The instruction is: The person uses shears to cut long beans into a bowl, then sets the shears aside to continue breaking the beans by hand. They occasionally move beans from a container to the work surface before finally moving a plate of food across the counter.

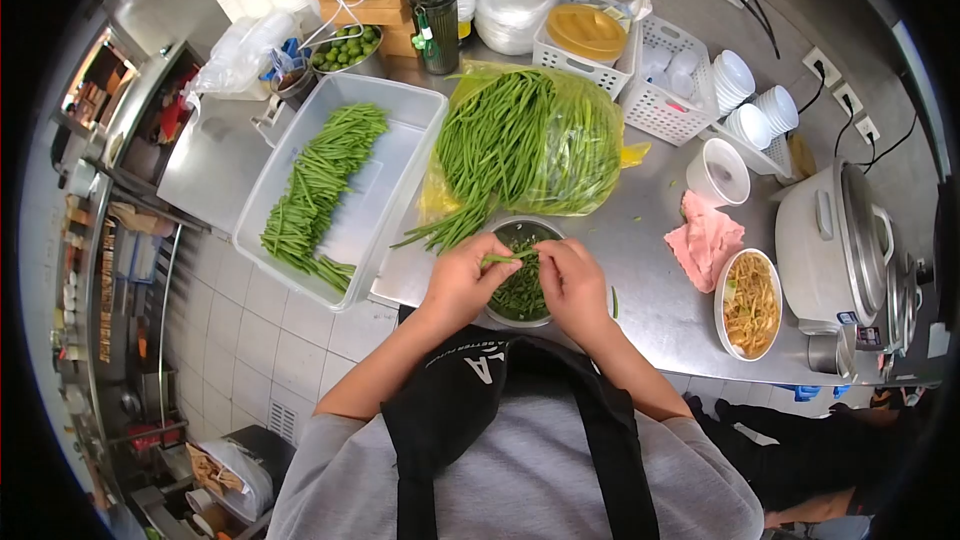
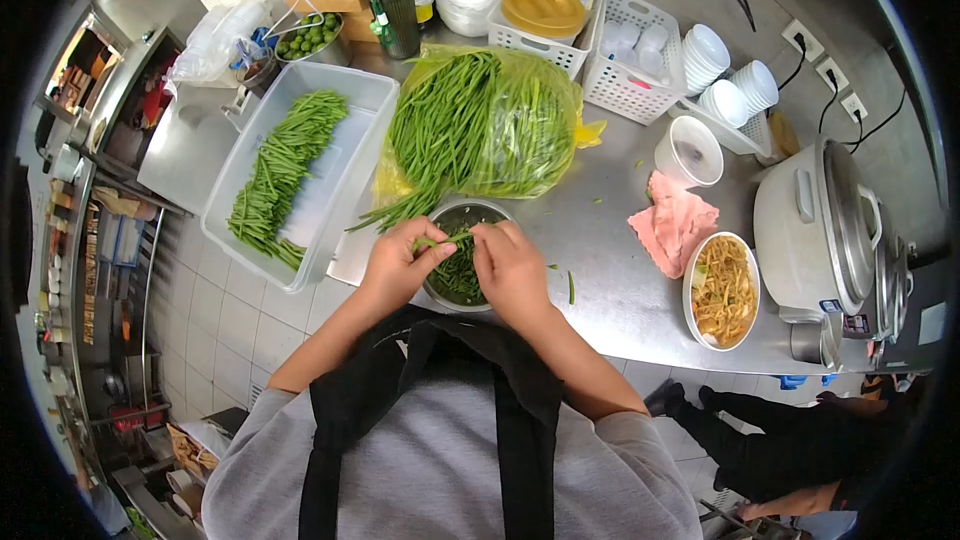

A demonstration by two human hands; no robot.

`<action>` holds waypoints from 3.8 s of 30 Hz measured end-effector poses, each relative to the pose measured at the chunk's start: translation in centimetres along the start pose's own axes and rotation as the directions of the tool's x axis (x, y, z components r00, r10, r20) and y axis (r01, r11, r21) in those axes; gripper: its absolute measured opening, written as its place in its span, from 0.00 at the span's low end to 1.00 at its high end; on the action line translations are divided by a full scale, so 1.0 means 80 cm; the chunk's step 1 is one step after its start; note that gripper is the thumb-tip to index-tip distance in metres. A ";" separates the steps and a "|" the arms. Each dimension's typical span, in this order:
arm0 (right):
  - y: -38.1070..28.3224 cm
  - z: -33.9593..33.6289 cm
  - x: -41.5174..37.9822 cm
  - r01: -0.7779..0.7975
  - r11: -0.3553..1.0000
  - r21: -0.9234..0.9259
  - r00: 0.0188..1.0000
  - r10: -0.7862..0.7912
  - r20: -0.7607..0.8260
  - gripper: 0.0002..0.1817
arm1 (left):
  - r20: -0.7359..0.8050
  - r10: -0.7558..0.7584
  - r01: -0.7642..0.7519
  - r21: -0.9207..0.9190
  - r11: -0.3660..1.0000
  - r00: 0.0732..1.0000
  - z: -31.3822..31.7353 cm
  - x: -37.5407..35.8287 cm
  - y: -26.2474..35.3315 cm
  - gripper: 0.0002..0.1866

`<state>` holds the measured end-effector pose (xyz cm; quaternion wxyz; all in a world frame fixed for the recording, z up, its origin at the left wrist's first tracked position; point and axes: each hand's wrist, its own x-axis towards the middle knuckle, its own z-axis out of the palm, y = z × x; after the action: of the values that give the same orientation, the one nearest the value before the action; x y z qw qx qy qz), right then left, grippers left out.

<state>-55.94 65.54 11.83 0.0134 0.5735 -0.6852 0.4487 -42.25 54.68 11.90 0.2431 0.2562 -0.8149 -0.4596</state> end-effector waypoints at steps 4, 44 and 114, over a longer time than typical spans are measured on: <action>-0.001 -0.007 0.006 -0.634 0.478 0.608 0.738 0.608 0.292 0.06 | 0.031 0.008 -0.009 0.029 1.000 1.000 0.017 -0.007 0.003 0.11; 0.015 0.006 -0.023 -0.473 0.818 0.328 0.881 0.440 0.173 0.07 | -0.162 -0.124 0.185 0.449 0.874 0.979 -0.008 0.046 -0.146 0.12; 0.005 -0.004 -0.011 -0.226 0.960 0.163 0.959 0.190 0.210 0.16 | -0.047 -0.194 0.193 0.474 0.859 0.980 -0.045 0.009 -0.095 0.12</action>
<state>-56.13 66.38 11.32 -0.1537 0.5373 -0.6953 0.4520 -39.06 48.60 7.01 0.1245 0.3878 -0.8731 -0.2678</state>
